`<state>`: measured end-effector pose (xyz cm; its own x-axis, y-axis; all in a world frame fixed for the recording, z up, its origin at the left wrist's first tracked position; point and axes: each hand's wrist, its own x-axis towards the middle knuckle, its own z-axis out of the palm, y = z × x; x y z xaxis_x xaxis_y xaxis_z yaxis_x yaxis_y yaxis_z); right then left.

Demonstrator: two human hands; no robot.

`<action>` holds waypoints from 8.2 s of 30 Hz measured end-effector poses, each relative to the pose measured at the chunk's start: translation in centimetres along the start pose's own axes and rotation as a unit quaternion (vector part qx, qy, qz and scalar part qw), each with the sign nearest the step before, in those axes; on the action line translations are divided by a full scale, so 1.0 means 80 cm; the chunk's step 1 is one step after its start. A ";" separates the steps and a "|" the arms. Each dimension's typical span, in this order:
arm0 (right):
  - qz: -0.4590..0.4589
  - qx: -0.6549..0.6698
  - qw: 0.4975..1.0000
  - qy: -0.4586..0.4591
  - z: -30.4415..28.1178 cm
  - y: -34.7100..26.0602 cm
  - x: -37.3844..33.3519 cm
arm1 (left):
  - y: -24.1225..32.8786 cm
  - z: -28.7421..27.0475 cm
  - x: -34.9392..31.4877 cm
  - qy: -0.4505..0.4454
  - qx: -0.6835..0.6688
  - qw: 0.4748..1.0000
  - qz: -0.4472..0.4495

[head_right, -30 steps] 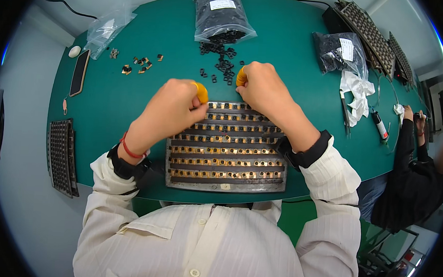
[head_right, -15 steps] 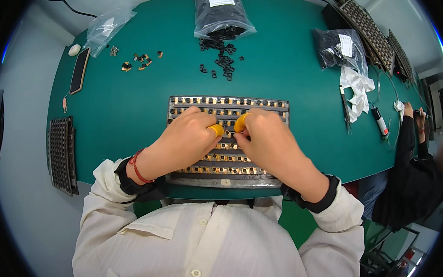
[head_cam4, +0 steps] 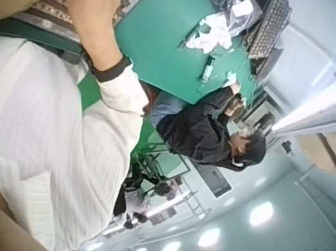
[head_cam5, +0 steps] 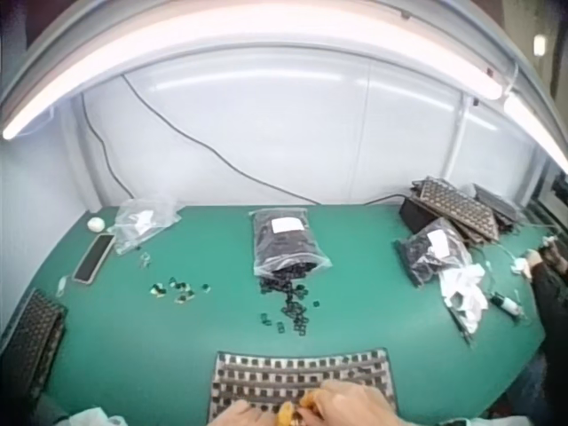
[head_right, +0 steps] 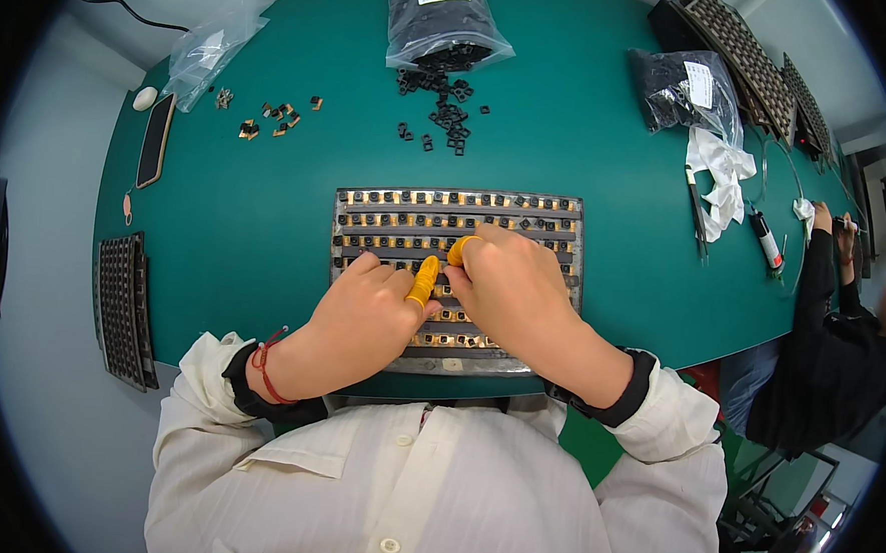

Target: The person uses two yellow-handled tools to press small black components into a grid of slots on a metal tray. The person works systematically across the tray, picking up components from a pile on the table and inserting them into the designated positions.

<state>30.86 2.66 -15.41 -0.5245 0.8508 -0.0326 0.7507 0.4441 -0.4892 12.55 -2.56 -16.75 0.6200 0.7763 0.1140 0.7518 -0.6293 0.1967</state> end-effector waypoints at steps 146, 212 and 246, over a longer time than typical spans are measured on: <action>0.016 -0.067 0.993 -0.090 -0.062 0.071 -0.073 | -0.140 -0.040 0.079 0.091 -0.190 0.961 -0.178; -0.014 0.031 0.999 0.020 -0.092 0.055 -0.038 | -0.052 -0.027 -0.059 0.068 -0.077 0.989 -0.102; 0.023 -0.001 0.985 -0.171 -0.087 0.052 -0.033 | -0.166 -0.011 0.098 0.117 -0.190 0.957 -0.183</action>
<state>38.17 4.19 -11.26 -0.5946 0.7252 -0.3472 0.7774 0.4083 -0.4785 7.21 11.91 -17.65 0.2302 0.9570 0.1765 0.7450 -0.2900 0.6007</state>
